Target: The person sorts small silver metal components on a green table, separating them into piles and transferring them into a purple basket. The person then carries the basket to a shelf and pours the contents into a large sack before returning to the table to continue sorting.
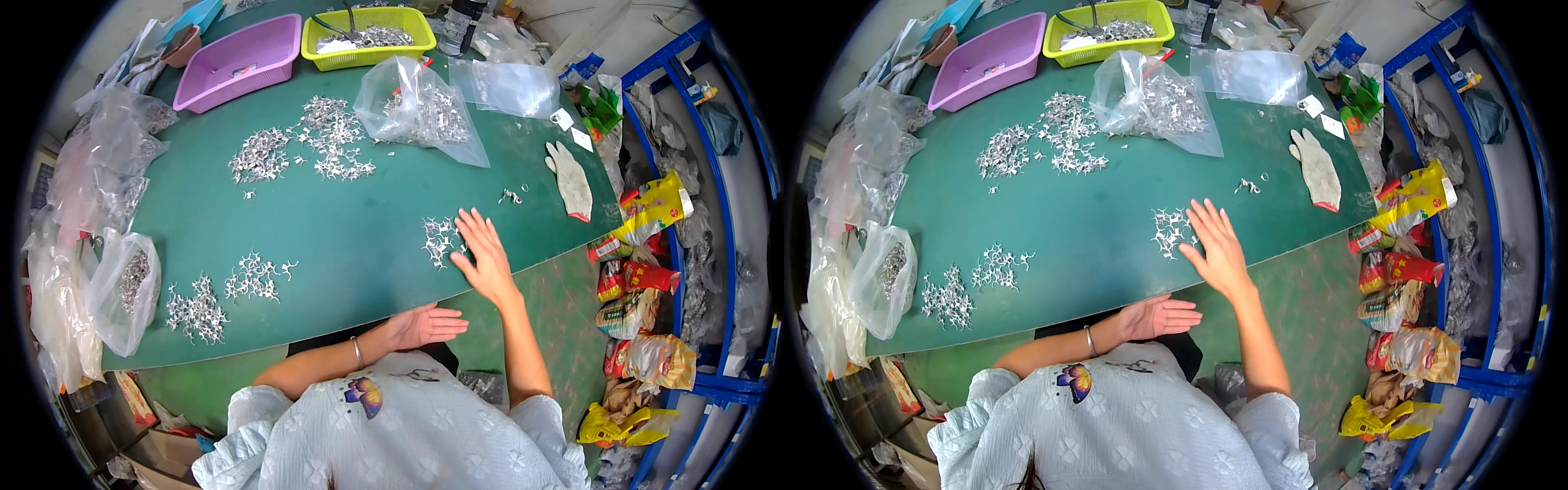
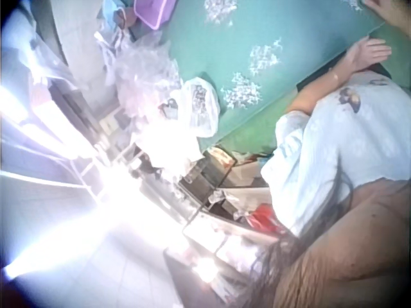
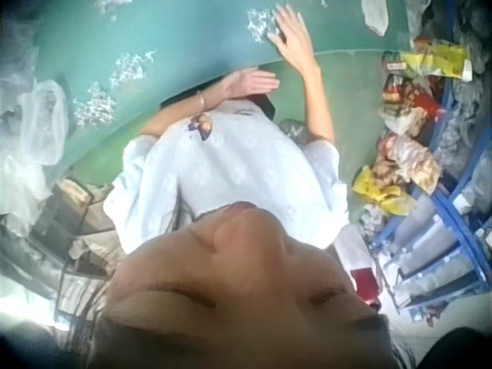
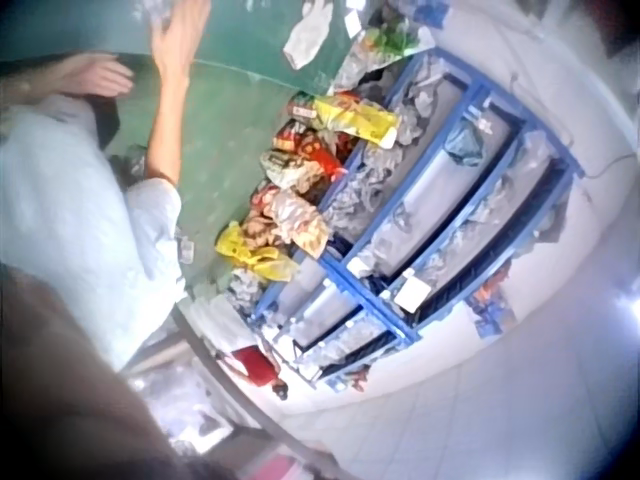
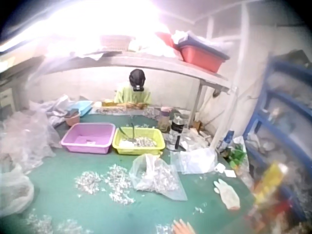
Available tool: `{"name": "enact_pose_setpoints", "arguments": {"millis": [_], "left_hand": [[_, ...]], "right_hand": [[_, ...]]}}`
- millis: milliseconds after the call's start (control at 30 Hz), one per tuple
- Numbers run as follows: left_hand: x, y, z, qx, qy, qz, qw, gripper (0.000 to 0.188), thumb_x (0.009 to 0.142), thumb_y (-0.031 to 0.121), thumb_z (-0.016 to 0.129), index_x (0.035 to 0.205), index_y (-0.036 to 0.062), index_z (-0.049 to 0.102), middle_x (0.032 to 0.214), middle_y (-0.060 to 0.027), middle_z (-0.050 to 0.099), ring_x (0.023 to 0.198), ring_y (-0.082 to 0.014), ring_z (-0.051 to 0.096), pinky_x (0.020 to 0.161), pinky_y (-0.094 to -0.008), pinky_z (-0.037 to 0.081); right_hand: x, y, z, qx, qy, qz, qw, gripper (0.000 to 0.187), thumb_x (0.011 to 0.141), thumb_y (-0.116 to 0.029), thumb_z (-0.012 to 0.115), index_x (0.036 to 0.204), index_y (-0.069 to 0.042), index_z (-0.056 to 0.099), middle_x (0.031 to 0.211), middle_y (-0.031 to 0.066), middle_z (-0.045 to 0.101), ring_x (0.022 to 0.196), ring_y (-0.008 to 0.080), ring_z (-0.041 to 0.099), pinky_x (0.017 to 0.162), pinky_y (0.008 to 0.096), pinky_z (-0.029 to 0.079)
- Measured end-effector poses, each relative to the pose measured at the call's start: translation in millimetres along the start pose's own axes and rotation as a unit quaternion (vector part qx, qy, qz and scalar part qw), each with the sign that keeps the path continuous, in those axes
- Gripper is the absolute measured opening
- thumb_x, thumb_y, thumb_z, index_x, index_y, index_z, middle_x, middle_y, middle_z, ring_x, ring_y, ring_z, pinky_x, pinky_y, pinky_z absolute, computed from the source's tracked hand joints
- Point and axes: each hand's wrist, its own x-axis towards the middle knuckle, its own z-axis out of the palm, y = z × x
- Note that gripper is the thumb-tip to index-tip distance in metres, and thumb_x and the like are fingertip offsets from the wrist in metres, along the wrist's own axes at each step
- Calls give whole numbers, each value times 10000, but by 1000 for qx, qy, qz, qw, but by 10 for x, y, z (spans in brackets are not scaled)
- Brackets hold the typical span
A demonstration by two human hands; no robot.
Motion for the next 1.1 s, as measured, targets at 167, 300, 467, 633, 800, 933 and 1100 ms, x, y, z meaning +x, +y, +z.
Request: {"name": "enact_pose_setpoints", "arguments": {"millis": [167, 300, 467, 633, 800, 933, 1100], "left_hand": [[194, -49, -247, -63, -104, 52, 991, 677, 999, 485, 351, 1425, -42, 347, 1479, -241, 368, 1362, -328, 398, 1143, -448, 311], [164, -50, -120, -53, -78, 109, 990, 681, 979, 475, 399, 1451, -8, 313, 1526, -207, 294, 1397, -340, 327, 1171, -463, 260], [67, 9, -131, -141, -158, 113, 971, 638, 982, 445, 397, 1448, 16, 327, 1539, -204, 266, 1417, -325, 284, 1184, -457, 229], [89, -53, -322, -196, -83, 89, 973, 610, 981, 411, 426, 1407, -24, 378, 1486, -255, 337, 1400, -349, 320, 1163, -472, 276], [13, -7, -236, -153, -48, 91, 983, 614, 1001, 406, 413, 1399, -60, 370, 1471, -263, 358, 1391, -348, 345, 1123, -465, 348], [-50, 41, -127, -229, -88, 53, 968, 672, 994, 398, 421, 1446, -77, 272, 1477, -269, 347, 1406, -350, 319, 1153, -462, 296], [-130, 9, 10, -226, -7, 111, 968, 661, 978, 385, 441, 1464, -30, 273, 1503, -245, 317, 1405, -355, 312, 1176, -468, 246]], "right_hand": [[-294, -303, 124, -8, 2, 6, 1000, 605, 878, -279, 629, 1393, -19, 444, 1488, 154, 390, 1409, 346, 313, 1158, 491, 219], [-545, -476, 248, 12, 13, 13, 1000, 636, 836, -260, 666, 1382, -16, 448, 1481, 173, 386, 1404, 376, 310, 1141, 529, 226], [-823, -679, 365, 48, -9, -4, 999, 669, 746, -167, 744, 1340, -7, 482, 1474, 174, 393, 1399, 377, 319, 1127, 555, 235], [-967, -712, 531, 121, 31, -90, 988, 556, 714, -146, 775, 1214, 17, 592, 1321, 156, 562, 1276, 392, 486, 1051, 518, 379], [-115, -546, 136, 78, 83, -64, 991, 597, 784, -265, 740, 1315, -62, 557, 1418, 132, 479, 1355, 365, 385, 1108, 530, 302], [288, -368, 224, 8, -27, -91, 995, 586, 814, -372, 695, 1336, -144, 557, 1488, 93, 407, 1408, 349, 301, 1151, 538, 218], [6, -491, 241, 8, -112, -129, 985, 584, 810, -368, 697, 1325, -131, 557, 1493, 88, 396, 1418, 333, 285, 1164, 539, 194]]}}
